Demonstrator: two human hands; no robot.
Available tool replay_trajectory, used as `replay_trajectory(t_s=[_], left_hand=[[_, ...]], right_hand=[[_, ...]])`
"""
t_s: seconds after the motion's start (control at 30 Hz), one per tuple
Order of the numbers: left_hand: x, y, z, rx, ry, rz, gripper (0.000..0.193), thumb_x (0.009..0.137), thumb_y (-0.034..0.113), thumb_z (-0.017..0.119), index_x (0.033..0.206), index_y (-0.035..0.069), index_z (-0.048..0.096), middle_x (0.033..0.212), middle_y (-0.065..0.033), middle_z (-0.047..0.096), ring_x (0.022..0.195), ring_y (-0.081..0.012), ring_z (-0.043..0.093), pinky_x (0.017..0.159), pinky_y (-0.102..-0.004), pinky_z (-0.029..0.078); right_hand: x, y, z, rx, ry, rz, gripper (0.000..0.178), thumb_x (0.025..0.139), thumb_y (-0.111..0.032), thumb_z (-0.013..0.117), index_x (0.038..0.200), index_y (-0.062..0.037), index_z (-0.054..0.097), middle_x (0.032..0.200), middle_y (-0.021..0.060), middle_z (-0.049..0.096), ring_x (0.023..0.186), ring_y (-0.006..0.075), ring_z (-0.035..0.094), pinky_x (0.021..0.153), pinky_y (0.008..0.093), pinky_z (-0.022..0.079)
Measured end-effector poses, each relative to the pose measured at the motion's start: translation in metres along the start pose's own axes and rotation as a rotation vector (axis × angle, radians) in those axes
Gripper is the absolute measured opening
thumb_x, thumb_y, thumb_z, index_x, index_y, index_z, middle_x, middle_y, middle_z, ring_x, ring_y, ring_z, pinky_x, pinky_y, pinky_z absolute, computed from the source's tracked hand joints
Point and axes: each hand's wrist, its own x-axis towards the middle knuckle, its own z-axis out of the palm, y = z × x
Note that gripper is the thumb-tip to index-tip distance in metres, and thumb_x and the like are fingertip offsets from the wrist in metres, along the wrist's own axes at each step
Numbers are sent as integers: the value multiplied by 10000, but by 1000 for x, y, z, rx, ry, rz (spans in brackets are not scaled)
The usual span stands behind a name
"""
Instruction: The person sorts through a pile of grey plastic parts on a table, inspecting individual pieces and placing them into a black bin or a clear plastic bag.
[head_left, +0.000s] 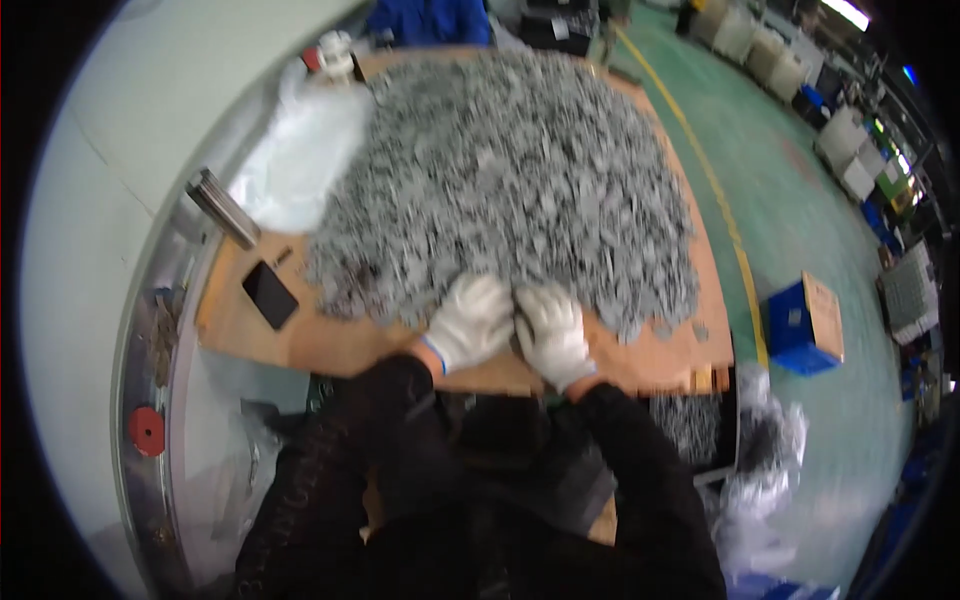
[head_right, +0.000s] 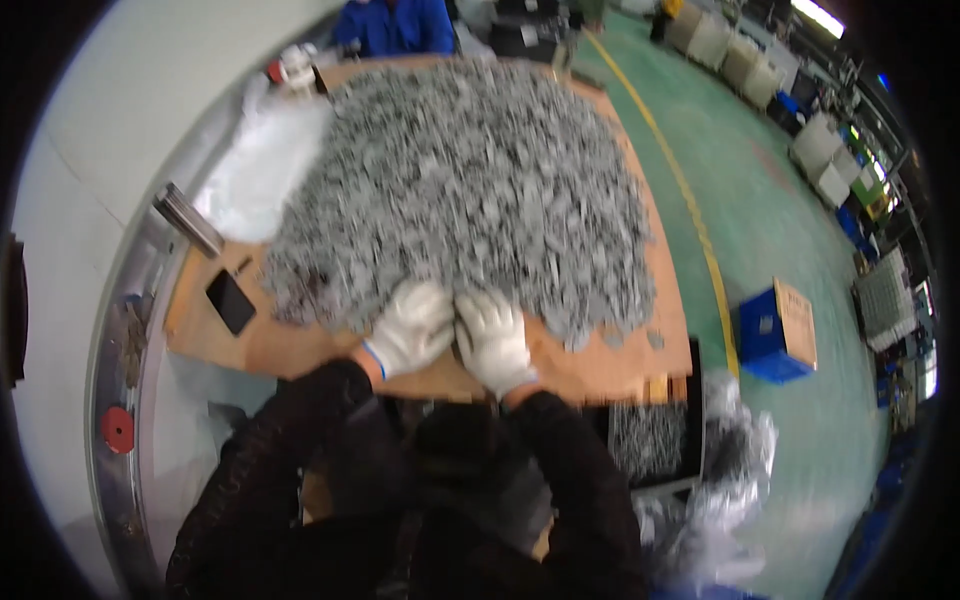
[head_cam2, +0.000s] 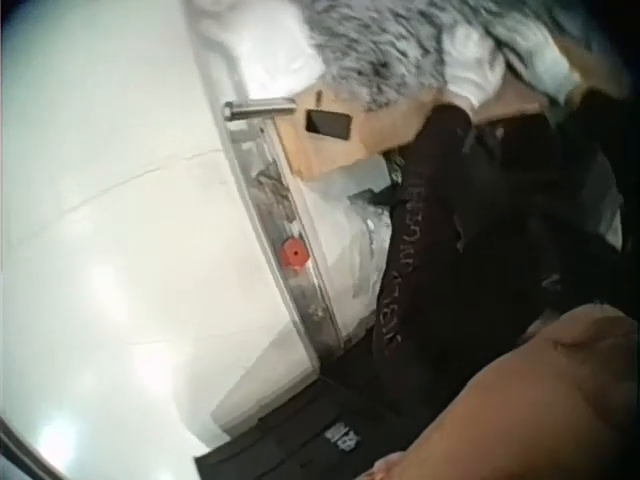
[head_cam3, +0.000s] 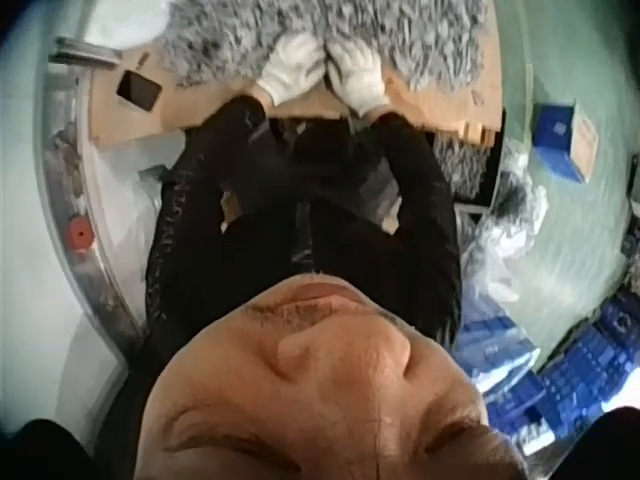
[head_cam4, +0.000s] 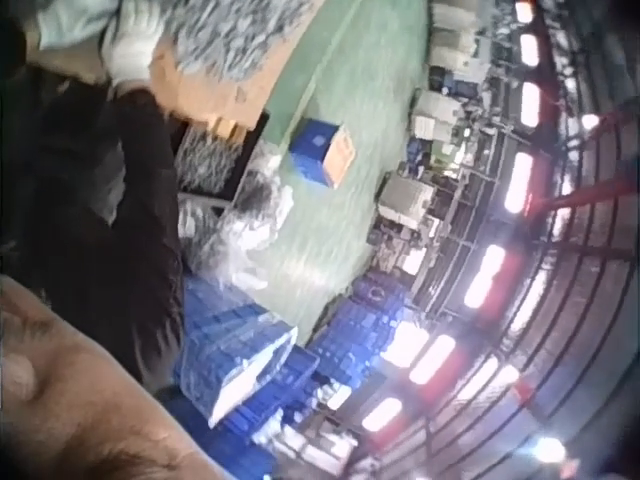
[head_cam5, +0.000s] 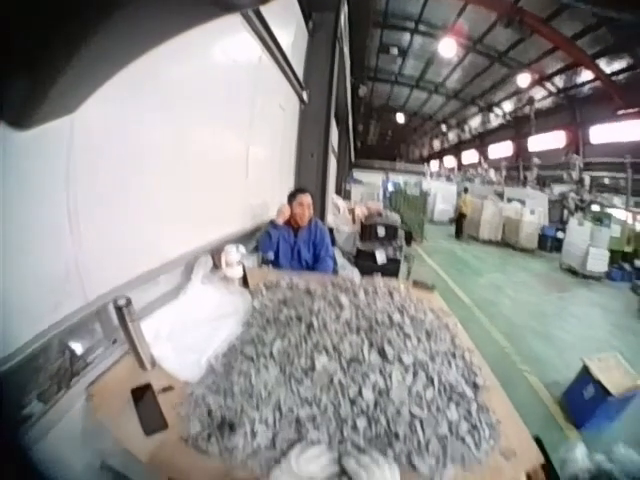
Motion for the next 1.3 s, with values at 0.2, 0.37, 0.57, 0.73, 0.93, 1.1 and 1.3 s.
replay_trajectory(t_s=[0.2,0.37,0.57,0.73,0.93,1.1,1.3], left_hand=[[-28,-6,12,37,241,-38,221,924,247,758,1121,148,746,1309,-78,706,1293,-357,620,1197,-599,430],[-49,7,10,43,212,-5,277,956,247,753,1216,156,731,1339,-60,719,1316,-347,632,1193,-592,439],[-13,66,31,23,21,-1,355,951,304,762,1274,163,723,1376,-61,711,1354,-333,622,1207,-597,420],[4,62,46,121,1,-41,418,936,316,773,1319,159,714,1402,-71,700,1341,-341,627,1181,-583,436],[3,60,37,-55,29,-18,450,933,331,775,1337,144,705,1428,-91,676,1320,-366,626,1140,-547,460],[30,94,51,-84,-86,28,530,906,319,800,1390,149,667,1404,-89,675,1277,-363,633,1094,-521,480],[72,111,61,50,-291,-52,626,891,340,817,1454,163,611,1365,-86,684,1284,-340,633,1099,-524,475]], right_hand=[[-19,16,-30,61,162,146,376,928,-180,793,1275,-51,728,1313,169,717,1241,425,654,1104,526,504],[-59,28,-56,-226,66,349,421,936,-290,817,1282,-65,734,1331,154,709,1229,395,661,1076,522,509],[-60,25,-55,-311,-26,357,570,1016,-356,738,1479,-44,625,1425,198,679,1286,408,642,1127,510,486],[-68,37,-64,440,111,650,628,1124,-321,590,1646,5,464,1563,214,622,1424,388,604,1223,497,448],[-80,62,-68,1045,420,903,614,1172,-291,509,1671,49,399,1626,212,577,1485,283,562,1266,418,426],[-88,66,-63,1348,688,845,606,1152,-241,549,1653,70,406,1579,224,607,1455,282,587,1240,397,456],[-80,37,-85,732,387,974,567,1077,-210,676,1583,14,553,1513,206,658,1443,328,592,1229,446,471]])
